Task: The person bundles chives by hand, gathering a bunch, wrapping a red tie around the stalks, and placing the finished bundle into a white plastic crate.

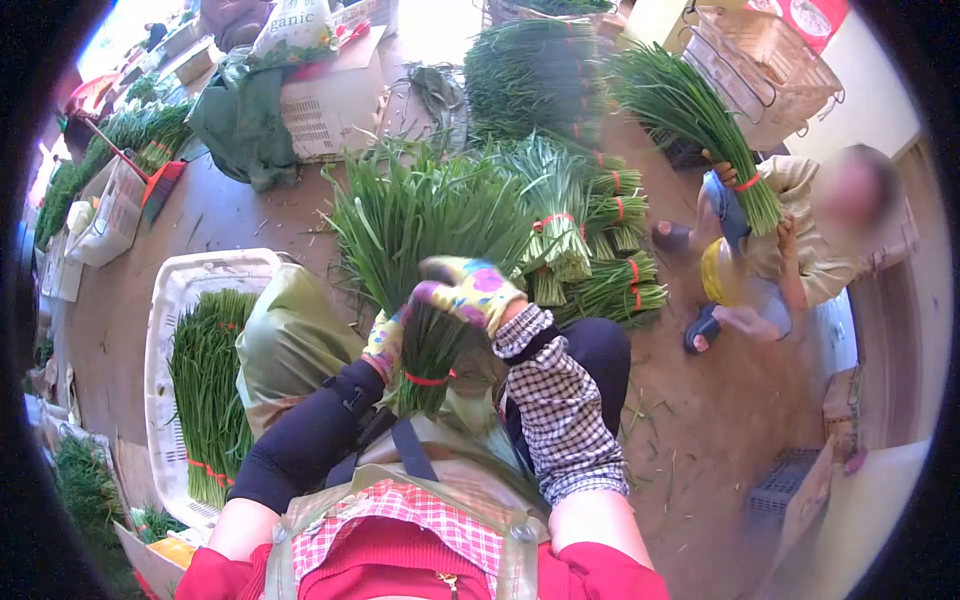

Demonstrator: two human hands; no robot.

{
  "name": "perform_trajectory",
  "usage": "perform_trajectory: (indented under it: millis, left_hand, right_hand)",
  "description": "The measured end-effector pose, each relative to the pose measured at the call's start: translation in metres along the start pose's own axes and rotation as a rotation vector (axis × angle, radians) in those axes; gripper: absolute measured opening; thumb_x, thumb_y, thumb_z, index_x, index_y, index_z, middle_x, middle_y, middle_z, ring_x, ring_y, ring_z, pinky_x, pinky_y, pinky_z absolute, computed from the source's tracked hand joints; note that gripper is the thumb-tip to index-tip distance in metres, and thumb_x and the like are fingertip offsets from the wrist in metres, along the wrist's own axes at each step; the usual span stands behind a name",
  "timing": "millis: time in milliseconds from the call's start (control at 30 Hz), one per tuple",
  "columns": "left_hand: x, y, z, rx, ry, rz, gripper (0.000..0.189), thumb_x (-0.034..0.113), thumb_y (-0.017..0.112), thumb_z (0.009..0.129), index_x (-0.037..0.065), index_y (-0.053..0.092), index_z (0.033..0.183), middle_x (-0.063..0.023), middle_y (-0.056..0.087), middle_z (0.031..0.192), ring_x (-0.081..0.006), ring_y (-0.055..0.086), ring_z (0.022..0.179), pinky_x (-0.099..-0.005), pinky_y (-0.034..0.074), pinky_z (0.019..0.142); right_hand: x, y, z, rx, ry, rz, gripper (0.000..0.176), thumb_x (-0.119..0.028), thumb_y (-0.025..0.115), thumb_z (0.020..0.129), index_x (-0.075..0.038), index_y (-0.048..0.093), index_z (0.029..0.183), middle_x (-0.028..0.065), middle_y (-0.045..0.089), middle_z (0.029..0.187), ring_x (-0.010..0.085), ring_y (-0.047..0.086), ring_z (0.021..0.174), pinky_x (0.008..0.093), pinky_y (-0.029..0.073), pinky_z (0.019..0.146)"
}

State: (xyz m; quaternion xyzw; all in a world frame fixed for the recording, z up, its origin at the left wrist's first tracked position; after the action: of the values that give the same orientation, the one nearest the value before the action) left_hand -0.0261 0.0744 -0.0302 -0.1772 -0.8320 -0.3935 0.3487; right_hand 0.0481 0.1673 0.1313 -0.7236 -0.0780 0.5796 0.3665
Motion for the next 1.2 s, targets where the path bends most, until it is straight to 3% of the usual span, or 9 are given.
perform_trajectory:
  millis: [100,233,333,400,500,833,967,1100,1200]
  left_hand:
    - [-0.006,-0.013,0.006,0.056,-0.082,0.007,0.033,0.030,0.062,0.084,0.013,0.054,0.112,-0.0019,0.061,0.097,-0.0158,0.058,0.082,-0.0330,0.049,0.070]
    - [-0.010,-0.013,0.010,0.055,-0.096,-0.001,0.041,0.042,0.057,0.085,0.012,0.053,0.112,-0.0036,0.061,0.097,-0.0190,0.060,0.081,-0.0361,0.050,0.070]
    - [-0.016,-0.017,0.016,0.019,-0.117,-0.039,0.042,0.044,0.056,0.085,0.013,0.052,0.113,-0.0058,0.061,0.097,-0.0213,0.060,0.079,-0.0381,0.050,0.067]
    - [-0.017,-0.012,0.014,-0.008,-0.133,-0.096,0.041,0.044,0.055,0.086,0.013,0.052,0.113,-0.0063,0.061,0.096,-0.0217,0.060,0.079,-0.0385,0.050,0.067]
    - [-0.020,-0.022,0.017,0.071,-0.160,-0.049,0.045,0.045,0.056,0.085,0.012,0.052,0.115,-0.0056,0.061,0.098,-0.0217,0.060,0.080,-0.0390,0.049,0.068]
    - [-0.014,-0.022,0.015,0.093,-0.119,-0.018,0.050,0.045,0.059,0.083,0.013,0.049,0.120,-0.0055,0.057,0.109,-0.0196,0.056,0.091,-0.0357,0.046,0.077]
    - [-0.021,-0.029,0.018,0.129,-0.125,0.037,0.049,0.043,0.059,0.083,0.013,0.048,0.120,-0.0046,0.057,0.107,-0.0178,0.054,0.091,-0.0343,0.045,0.079]
    - [-0.024,-0.022,0.013,0.074,-0.142,0.030,0.048,0.041,0.061,0.083,0.013,0.048,0.120,-0.0052,0.057,0.104,-0.0174,0.053,0.092,-0.0335,0.044,0.079]
    - [-0.041,-0.042,0.033,0.005,-0.065,0.147,0.048,0.040,0.062,0.083,0.012,0.048,0.120,-0.0058,0.057,0.104,-0.0177,0.053,0.092,-0.0339,0.045,0.078]
  right_hand:
    - [0.035,-0.020,0.000,0.178,0.214,-0.048,0.051,-0.038,0.056,0.083,-0.002,0.052,0.119,0.0176,0.055,0.118,0.0297,0.052,0.111,0.0342,0.041,0.093]
    - [0.019,-0.038,-0.011,0.538,0.047,0.076,0.037,-0.026,0.061,0.083,-0.001,0.058,0.110,0.0169,0.061,0.107,0.0276,0.058,0.100,0.0333,0.045,0.086]
    - [-0.023,-0.008,-0.008,0.341,-0.213,0.232,0.035,-0.022,0.063,0.082,-0.002,0.058,0.110,0.0167,0.061,0.105,0.0262,0.059,0.098,0.0328,0.046,0.084]
    - [-0.019,0.025,0.001,0.087,-0.080,0.095,0.039,-0.023,0.062,0.083,0.000,0.056,0.114,0.0144,0.061,0.108,0.0202,0.059,0.100,0.0285,0.045,0.086]
    - [0.028,0.024,0.011,0.165,0.125,-0.044,0.051,-0.037,0.057,0.083,-0.004,0.050,0.121,0.0191,0.056,0.116,0.0324,0.052,0.109,0.0367,0.041,0.092]
    - [0.031,-0.014,-0.001,0.606,-0.059,0.273,0.029,-0.015,0.062,0.082,-0.003,0.060,0.108,0.0141,0.063,0.100,0.0236,0.062,0.092,0.0297,0.047,0.079]
    - [0.009,-0.018,0.001,0.640,-0.144,0.192,0.028,-0.013,0.063,0.081,-0.005,0.061,0.108,0.0126,0.064,0.092,0.0229,0.062,0.084,0.0297,0.048,0.071]
    - [0.004,-0.012,0.011,0.463,0.145,-0.167,0.054,-0.041,0.066,0.076,-0.008,0.054,0.116,0.0134,0.061,0.100,0.0299,0.059,0.090,0.0373,0.047,0.078]
    - [0.023,-0.013,0.016,0.516,0.208,-0.151,0.053,-0.034,0.066,0.076,-0.008,0.051,0.119,0.0128,0.060,0.101,0.0291,0.059,0.090,0.0363,0.047,0.077]
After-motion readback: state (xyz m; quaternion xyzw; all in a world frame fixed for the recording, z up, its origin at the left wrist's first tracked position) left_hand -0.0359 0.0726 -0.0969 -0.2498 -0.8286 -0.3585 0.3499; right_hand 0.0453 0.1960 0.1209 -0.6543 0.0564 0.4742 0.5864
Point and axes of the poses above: each hand's wrist, its own z-axis towards the middle knuckle, its own y-axis out of the palm, x = y × z, the point moved 10 cm from there along z, towards the middle knuckle
